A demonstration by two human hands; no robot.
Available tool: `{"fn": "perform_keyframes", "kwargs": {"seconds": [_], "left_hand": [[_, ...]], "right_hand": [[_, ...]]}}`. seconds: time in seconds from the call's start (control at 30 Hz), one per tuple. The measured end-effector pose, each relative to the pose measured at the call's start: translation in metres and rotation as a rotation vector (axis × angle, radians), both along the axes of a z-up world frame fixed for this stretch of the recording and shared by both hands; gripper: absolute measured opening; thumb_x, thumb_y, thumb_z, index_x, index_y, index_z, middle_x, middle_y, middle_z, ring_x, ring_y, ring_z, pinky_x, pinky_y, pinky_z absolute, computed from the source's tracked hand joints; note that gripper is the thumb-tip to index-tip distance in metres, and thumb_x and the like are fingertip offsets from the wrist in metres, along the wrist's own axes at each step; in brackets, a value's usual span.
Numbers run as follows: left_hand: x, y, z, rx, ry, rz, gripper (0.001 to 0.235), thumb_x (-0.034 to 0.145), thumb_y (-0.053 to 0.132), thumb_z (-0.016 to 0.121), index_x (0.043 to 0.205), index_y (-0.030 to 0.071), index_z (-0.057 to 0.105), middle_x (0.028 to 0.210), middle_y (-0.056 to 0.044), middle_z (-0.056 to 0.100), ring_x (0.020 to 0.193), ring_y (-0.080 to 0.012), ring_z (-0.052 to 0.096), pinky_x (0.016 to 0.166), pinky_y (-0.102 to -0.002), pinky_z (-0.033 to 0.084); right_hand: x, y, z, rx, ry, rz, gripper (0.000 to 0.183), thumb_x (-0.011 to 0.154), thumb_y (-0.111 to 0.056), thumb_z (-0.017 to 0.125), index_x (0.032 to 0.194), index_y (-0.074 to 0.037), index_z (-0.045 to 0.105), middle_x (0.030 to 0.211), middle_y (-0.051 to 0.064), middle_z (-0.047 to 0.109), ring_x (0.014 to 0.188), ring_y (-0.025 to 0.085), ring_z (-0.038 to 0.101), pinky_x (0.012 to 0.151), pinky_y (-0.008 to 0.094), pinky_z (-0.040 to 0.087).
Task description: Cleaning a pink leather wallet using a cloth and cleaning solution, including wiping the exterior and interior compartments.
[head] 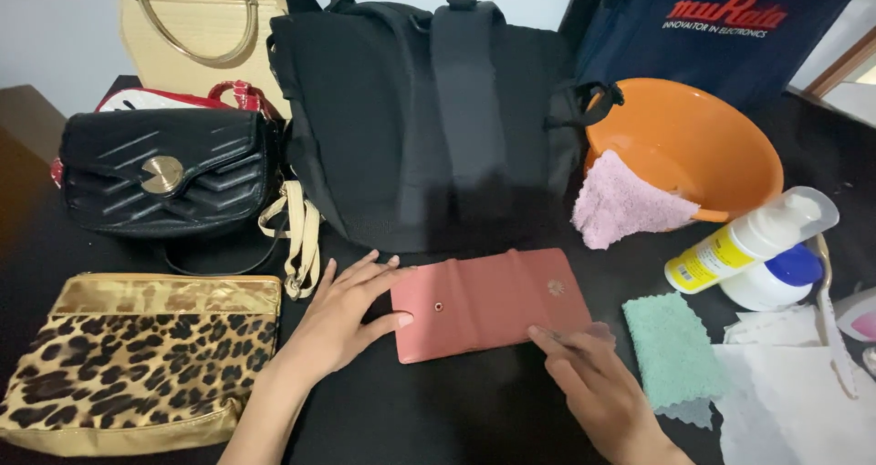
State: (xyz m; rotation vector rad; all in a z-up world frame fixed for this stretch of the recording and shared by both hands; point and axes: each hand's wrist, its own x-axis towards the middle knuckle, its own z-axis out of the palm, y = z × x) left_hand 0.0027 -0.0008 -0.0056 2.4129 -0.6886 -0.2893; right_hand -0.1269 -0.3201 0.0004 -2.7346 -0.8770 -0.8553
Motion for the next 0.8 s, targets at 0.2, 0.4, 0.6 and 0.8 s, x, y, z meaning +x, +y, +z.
{"fn": "perform_keyframes", "kwargs": {"seconds": [0.2, 0.4, 0.6, 0.8], "left_hand": [[0.001, 0.0, -0.002, 0.021, -0.018, 0.003, 0.059, 0.094, 0.046, 0.066, 0.148, 0.026, 0.053, 0.162, -0.002, 0.043, 0.156, -0.0235, 0.024, 0.123, -0.06, 0.006], [-0.001, -0.002, 0.007, 0.014, 0.022, 0.008, 0.059, 0.095, 0.044, 0.066, 0.15, 0.03, 0.053, 0.162, -0.002, 0.044, 0.157, -0.0242, 0.024, 0.122, -0.06, 0.009], [0.002, -0.002, 0.0, 0.043, 0.007, 0.016, 0.058, 0.094, 0.043, 0.066, 0.149, 0.033, 0.053, 0.162, 0.0, 0.044, 0.156, -0.0242, 0.026, 0.122, -0.06, 0.011], [0.003, -0.006, 0.006, 0.086, 0.068, 0.04, 0.06, 0.093, 0.041, 0.066, 0.151, 0.036, 0.052, 0.164, 0.005, 0.041, 0.158, -0.0207, 0.023, 0.124, -0.059, 0.01]], "right_hand": [[0.004, -0.011, -0.029, 0.23, 0.059, -0.09, 0.044, 0.096, 0.014, 0.052, 0.132, -0.005, 0.068, 0.078, 0.001, 0.047, 0.086, 0.019, 0.059, 0.086, 0.032, 0.057], [0.002, -0.041, -0.058, 0.149, 0.218, -0.095, 0.06, 0.09, 0.019, 0.051, 0.146, -0.003, 0.055, 0.085, 0.006, 0.059, 0.098, 0.024, 0.059, 0.089, 0.034, 0.053], [0.0, -0.049, -0.063, 0.161, 0.263, -0.071, 0.076, 0.082, 0.024, 0.048, 0.151, -0.008, 0.048, 0.096, 0.009, 0.057, 0.095, 0.028, 0.057, 0.082, 0.038, 0.053], [-0.001, -0.053, -0.052, -0.051, 0.118, -0.05, 0.057, 0.09, 0.013, 0.061, 0.145, 0.005, 0.05, 0.103, 0.017, 0.067, 0.112, 0.031, 0.056, 0.094, 0.051, 0.051]]}}
